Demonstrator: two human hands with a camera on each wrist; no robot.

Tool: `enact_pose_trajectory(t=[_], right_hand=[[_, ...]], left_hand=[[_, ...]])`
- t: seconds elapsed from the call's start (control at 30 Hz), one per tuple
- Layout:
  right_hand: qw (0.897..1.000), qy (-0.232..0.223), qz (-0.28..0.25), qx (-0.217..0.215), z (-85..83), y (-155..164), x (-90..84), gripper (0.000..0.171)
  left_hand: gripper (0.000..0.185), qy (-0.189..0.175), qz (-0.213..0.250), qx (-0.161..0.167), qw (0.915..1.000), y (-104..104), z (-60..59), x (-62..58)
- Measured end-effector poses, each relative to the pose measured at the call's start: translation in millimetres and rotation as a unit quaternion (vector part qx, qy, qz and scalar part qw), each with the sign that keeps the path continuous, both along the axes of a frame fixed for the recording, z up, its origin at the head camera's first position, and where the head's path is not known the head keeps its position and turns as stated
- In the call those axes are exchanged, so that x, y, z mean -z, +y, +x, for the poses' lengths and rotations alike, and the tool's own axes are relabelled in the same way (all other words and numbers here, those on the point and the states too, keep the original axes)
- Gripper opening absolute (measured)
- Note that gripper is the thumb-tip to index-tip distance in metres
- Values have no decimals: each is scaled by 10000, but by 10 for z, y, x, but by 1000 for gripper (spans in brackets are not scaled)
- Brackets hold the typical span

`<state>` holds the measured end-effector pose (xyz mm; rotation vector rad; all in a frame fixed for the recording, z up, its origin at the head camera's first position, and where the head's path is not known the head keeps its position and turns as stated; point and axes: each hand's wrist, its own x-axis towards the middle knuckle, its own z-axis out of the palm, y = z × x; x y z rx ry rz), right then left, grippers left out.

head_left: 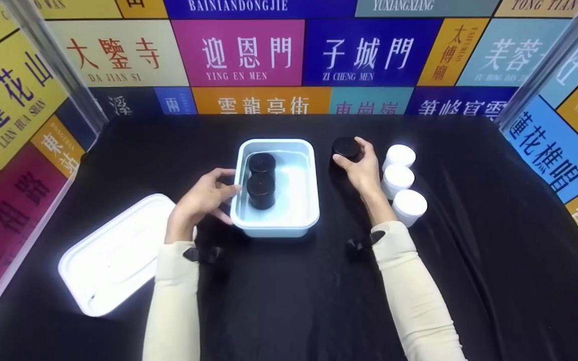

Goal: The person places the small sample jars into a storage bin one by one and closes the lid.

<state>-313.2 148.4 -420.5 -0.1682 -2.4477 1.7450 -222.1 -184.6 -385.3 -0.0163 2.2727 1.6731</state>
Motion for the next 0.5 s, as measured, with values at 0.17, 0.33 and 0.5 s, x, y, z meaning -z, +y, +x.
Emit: enact_pose_trajectory(t=[0.17, 0.33, 0.5], right_hand=[[9991, 258, 33, -329, 63, -73, -130, 73], [9981, 393, 117, -460, 148, -156, -311, 73], [9963, 625, 429, -412, 229, -212, -443, 74]], left_hand=[[53, -43, -32, 4, 10000, -3, 4, -5], [53, -47, -54, -37, 10000, -8, 6, -1], [54, -7, -13, -22, 10000, -16, 2, 8]])
